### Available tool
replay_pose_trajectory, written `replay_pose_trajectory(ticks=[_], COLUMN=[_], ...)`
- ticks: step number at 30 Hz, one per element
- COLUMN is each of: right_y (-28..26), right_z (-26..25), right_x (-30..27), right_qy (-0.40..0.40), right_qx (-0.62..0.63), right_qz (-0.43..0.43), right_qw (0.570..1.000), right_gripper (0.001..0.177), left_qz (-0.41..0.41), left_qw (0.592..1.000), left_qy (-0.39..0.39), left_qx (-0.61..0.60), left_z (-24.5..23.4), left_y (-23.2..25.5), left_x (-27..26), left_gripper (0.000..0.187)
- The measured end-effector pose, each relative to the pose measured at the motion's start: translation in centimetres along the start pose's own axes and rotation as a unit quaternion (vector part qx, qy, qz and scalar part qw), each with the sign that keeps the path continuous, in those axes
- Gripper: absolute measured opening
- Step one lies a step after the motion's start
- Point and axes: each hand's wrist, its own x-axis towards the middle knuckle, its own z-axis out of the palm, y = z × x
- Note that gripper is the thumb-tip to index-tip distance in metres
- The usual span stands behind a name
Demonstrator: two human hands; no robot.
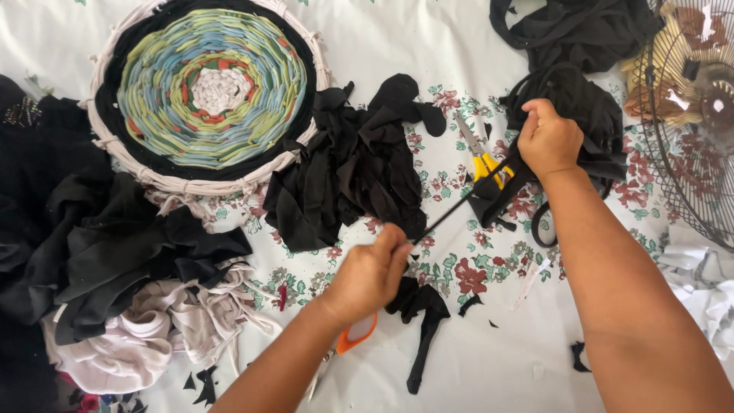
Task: Preparing fabric strips and assembling a handmade circular rug on a table.
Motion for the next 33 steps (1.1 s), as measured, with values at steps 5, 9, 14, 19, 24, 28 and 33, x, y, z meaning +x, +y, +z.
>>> replay_pose_trajectory(ticks=[5,9,14,19,24,28,33], right_y=[-4.7,-10.4,-15.9,-19.7,-14.4,-9.4,-8.5], right_z=[-2.1,-4.9,-8.2,-10.2,-8.0,-5.8,-4.4], right_x=[-0.2,-0.6,-0.7,0.2,-0.1,-1.5,-1.1], right_qy=[-0.022,-0.097,-0.158,-0.117,-0.226,-0.260,-0.156], right_qx=[0.056,0.207,0.323,0.354,0.311,0.331,0.188], right_qz=[-0.020,0.020,0.011,-0.055,0.077,0.118,0.161], right_qw=[0.998,0.973,0.933,0.926,0.920,0.899,0.956], right_gripper=[0.015,0.024,0.029,0.029,0.036,0.045,0.024], left_qz=[-0.043,0.017,0.126,-0.056,-0.091,-0.074,-0.073], left_qw=[0.994,0.977,0.950,0.965,0.960,0.961,0.961], left_qy=[0.035,0.123,0.265,0.206,0.244,0.263,0.214], left_qx=[0.097,0.171,0.104,-0.150,-0.099,-0.037,-0.157], left_z=[-1.1,-0.9,0.3,4.1,4.4,3.2,4.9], left_y=[-2.4,-2.5,1.6,3.8,3.4,1.1,0.5], left_x=[1.3,2.5,5.9,9.1,9.3,7.7,5.5], left_gripper=[0.014,0.013,0.010,0.015,0.018,0.020,0.020])
